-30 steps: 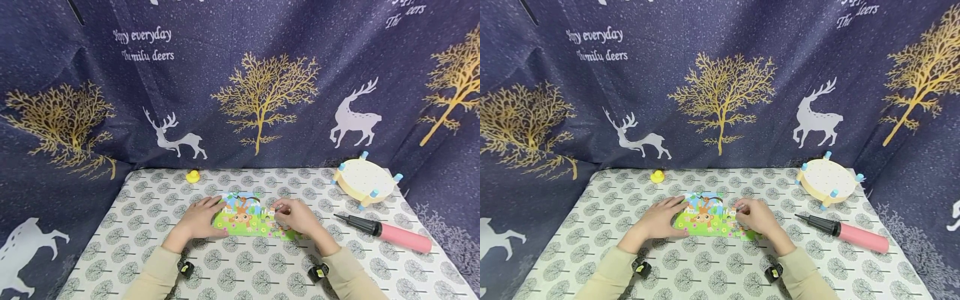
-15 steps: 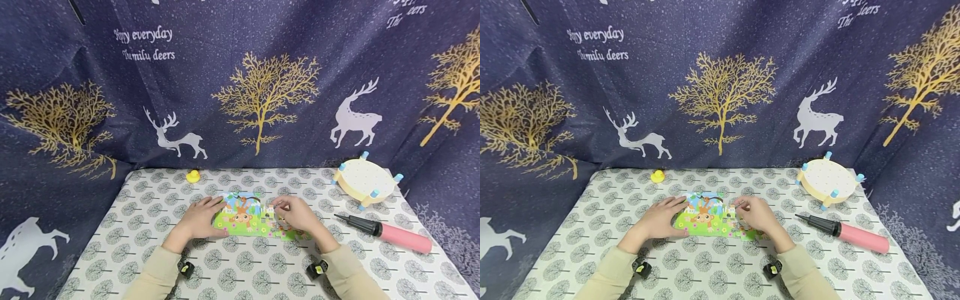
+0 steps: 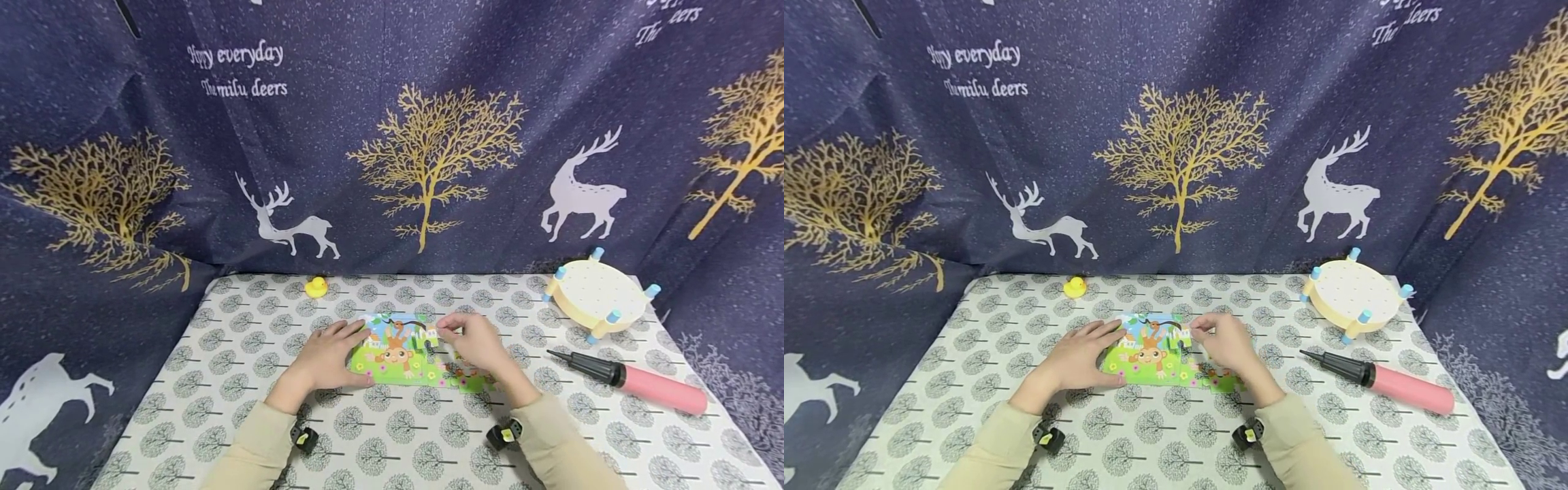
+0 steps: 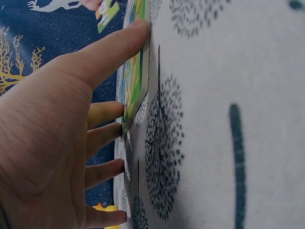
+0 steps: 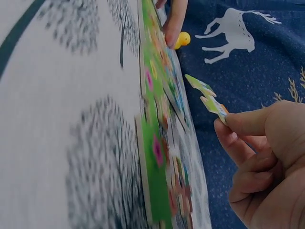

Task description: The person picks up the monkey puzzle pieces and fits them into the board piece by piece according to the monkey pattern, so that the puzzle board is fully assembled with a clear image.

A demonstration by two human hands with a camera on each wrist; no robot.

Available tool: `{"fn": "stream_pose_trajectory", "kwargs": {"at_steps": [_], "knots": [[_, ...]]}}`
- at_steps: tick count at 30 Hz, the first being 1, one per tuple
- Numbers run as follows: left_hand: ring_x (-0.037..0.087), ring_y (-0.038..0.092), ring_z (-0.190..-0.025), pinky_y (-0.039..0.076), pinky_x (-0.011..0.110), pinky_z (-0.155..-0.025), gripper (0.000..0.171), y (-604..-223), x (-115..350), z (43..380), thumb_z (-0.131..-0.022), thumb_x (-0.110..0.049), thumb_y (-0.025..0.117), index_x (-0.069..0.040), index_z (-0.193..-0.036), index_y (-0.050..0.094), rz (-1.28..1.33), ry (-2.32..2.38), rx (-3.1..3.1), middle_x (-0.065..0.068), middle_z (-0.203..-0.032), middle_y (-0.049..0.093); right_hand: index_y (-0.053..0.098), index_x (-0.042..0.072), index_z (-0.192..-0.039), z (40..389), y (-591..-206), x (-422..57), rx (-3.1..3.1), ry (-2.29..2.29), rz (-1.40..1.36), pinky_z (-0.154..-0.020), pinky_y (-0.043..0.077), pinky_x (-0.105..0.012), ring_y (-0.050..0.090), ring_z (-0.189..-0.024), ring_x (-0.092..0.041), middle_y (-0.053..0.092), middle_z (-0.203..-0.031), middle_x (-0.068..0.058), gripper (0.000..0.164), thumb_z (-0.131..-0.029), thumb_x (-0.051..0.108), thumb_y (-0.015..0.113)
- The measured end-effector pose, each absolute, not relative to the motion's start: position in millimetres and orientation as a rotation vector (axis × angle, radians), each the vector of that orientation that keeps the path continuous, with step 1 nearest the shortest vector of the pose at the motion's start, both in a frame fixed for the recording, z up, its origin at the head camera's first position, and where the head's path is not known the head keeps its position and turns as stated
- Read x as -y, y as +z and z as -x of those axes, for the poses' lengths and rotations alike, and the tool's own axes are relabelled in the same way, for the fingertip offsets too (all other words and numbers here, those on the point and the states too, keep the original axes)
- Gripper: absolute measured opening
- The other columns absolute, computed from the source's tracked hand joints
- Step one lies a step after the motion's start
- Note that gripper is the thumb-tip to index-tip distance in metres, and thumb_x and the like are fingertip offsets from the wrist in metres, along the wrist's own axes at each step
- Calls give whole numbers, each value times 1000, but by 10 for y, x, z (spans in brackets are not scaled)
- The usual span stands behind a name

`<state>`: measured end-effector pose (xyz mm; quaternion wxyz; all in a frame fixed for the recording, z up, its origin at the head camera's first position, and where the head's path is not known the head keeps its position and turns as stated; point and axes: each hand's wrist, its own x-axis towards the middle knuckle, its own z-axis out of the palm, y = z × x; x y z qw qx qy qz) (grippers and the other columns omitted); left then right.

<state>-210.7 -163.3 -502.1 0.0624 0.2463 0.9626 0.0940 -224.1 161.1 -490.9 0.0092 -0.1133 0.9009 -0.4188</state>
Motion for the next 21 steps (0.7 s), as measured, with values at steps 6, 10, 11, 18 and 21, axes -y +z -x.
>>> {"fn": "stream_pose_trajectory", "kwargs": {"at_steps": [6, 10, 11, 18, 21], "knots": [[41, 30, -151, 26, 76, -114, 104, -5004, 1628, 2100, -78, -78, 71, -22, -160, 43, -737, 301, -2901, 0, -169, 30, 81, 16, -100, 2258, -4974, -1389, -2713, -1433, 267, -59, 51, -30, 61, -73, -15, 73, -92, 5, 8, -94, 15, 76], [42, 30, -151, 26, 77, -113, 104, -5001, 1626, 2098, -78, -78, 71, -22, -160, 43, -743, 306, -2901, 0, -169, 31, 81, 13, -101, 2270, -5049, -1214, -2634, -1471, 289, -59, 53, -30, 64, -76, -15, 73, -93, 3, 8, -96, 16, 76], [42, 30, -151, 26, 77, -113, 103, -5003, 1626, 2099, -78, -78, 72, -21, -160, 43, -744, 309, -2902, 0, -169, 31, 81, 12, -102, 2271, -5058, -1167, -2617, -1481, 298, -62, 54, -30, 65, -79, -15, 73, -93, 2, 9, -96, 16, 76], [41, 31, -151, 26, 76, -113, 104, -5017, 1624, 2103, -78, -77, 73, -20, -160, 44, -741, 311, -2906, 1, -168, 32, 80, 10, -102, 2245, -5073, -880, -2573, -1439, 291, -62, 54, -31, 66, -75, -14, 74, -90, 1, 12, -95, 18, 76], [41, 32, -150, 26, 76, -113, 104, -5024, 1631, 2097, -78, -77, 73, -19, -160, 44, -740, 313, -2912, 1, -168, 32, 80, 9, -101, 2250, -5090, -788, -2576, -1432, 278, -61, 54, -30, 66, -71, -14, 75, -87, 2, 12, -94, 18, 76]]}}
